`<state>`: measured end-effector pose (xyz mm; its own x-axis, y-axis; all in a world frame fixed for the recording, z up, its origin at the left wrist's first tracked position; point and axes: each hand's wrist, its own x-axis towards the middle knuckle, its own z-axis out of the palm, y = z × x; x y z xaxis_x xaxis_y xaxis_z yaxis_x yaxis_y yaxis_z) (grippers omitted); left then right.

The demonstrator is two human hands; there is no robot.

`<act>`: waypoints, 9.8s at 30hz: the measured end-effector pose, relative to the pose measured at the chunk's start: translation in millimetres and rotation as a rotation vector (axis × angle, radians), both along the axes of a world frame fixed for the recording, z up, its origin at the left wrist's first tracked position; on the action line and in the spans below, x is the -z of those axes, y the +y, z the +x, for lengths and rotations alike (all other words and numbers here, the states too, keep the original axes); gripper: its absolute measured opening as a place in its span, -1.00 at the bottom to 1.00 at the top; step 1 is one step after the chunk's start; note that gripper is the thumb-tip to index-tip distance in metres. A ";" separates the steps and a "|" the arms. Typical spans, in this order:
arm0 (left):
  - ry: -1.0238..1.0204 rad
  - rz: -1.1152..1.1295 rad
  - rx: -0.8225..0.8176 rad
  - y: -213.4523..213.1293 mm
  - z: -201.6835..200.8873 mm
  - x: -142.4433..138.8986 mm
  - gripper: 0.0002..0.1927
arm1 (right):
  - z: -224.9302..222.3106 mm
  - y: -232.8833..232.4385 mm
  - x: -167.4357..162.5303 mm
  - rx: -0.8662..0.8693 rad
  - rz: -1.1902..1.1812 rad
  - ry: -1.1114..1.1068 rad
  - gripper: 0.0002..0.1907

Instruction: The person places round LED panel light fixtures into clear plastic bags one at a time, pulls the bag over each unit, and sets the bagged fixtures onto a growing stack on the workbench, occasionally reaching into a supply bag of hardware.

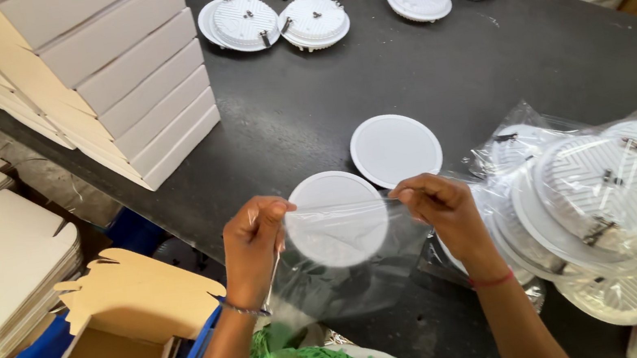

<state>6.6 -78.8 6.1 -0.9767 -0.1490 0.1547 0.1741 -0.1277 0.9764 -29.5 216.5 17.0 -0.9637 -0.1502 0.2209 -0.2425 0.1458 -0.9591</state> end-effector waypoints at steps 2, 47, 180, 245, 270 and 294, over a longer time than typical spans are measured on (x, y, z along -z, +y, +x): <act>-0.017 0.018 0.089 -23.6 -18.5 0.9 -0.67 | -23.0 -15.8 -0.4 -0.047 0.010 -0.037 -0.89; 0.406 -1.104 -0.353 -2.4 55.1 -16.8 -0.59 | 14.5 -166.9 70.1 -0.237 0.570 0.311 -0.47; 0.246 -1.120 0.736 -6.6 -33.0 31.9 -0.05 | -9.2 -113.8 158.9 0.183 -0.739 -0.393 -0.67; 0.228 -0.496 0.209 -10.6 -54.0 -7.4 -0.86 | -49.0 -95.0 26.5 -0.445 0.449 -0.152 -0.69; 0.160 -0.652 0.398 -17.4 -43.8 -23.1 -0.90 | -42.7 -93.4 45.7 -0.513 0.182 -0.288 -0.75; 0.191 -0.650 0.679 -13.9 -65.8 -14.5 -0.82 | 4.0 -65.6 18.9 -0.248 0.225 -0.250 -0.66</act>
